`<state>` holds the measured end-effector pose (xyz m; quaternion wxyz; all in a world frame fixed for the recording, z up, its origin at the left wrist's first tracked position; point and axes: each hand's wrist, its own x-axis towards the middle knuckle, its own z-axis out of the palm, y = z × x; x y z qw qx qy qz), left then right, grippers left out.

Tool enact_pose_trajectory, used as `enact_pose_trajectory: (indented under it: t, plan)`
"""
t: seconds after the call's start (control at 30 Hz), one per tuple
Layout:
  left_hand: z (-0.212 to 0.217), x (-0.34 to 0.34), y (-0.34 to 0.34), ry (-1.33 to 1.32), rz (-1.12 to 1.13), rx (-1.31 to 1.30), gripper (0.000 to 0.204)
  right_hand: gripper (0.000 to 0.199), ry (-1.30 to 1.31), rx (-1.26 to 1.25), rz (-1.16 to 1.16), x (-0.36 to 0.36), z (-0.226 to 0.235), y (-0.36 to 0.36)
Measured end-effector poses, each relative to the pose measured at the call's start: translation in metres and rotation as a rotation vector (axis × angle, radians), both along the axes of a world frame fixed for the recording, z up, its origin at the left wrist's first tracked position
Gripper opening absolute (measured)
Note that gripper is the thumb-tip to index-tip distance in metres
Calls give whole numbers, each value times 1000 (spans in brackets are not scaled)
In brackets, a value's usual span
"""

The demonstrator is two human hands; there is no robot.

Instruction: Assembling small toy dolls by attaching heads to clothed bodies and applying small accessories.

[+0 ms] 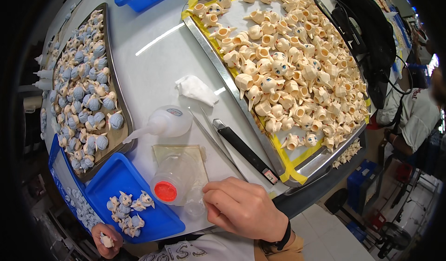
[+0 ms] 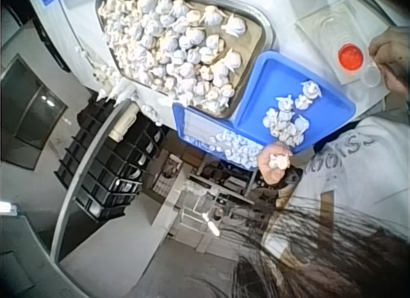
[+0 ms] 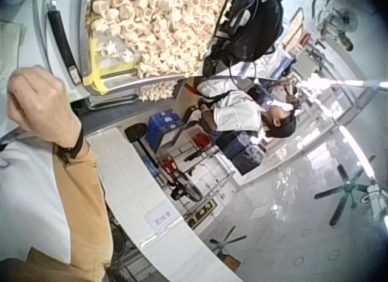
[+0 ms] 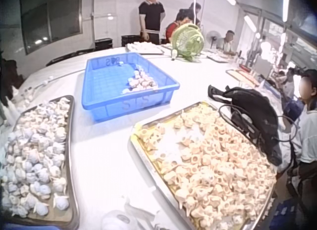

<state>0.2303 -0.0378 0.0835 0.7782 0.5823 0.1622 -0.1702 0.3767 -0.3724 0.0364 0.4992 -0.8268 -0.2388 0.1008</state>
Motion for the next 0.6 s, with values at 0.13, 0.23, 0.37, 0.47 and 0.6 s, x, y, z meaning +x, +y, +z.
enact_pose_trajectory:
  t: [0.13, 0.23, 0.37, 0.47, 0.6]
  plan:
    - [-1, -1, 2, -16, -15, -10, 51, 18, 14, 12, -3, 0, 0, 0]
    - [0, 0, 1, -9, -7, -11, 51, 17, 23, 9, 0, 0, 1, -1]
    - [0, -1, 1, -17, -10, -11, 52, 17, 23, 31, 11, -1, 0, -3]
    - [0, -2, 1, 0, 2, -5, 52, 20, 130, 55, -74, -2, 8, -4]
    - [1, -1, 0, 19, 9, -11, 52, 25, 105, 40, -27, 1, 7, -5]
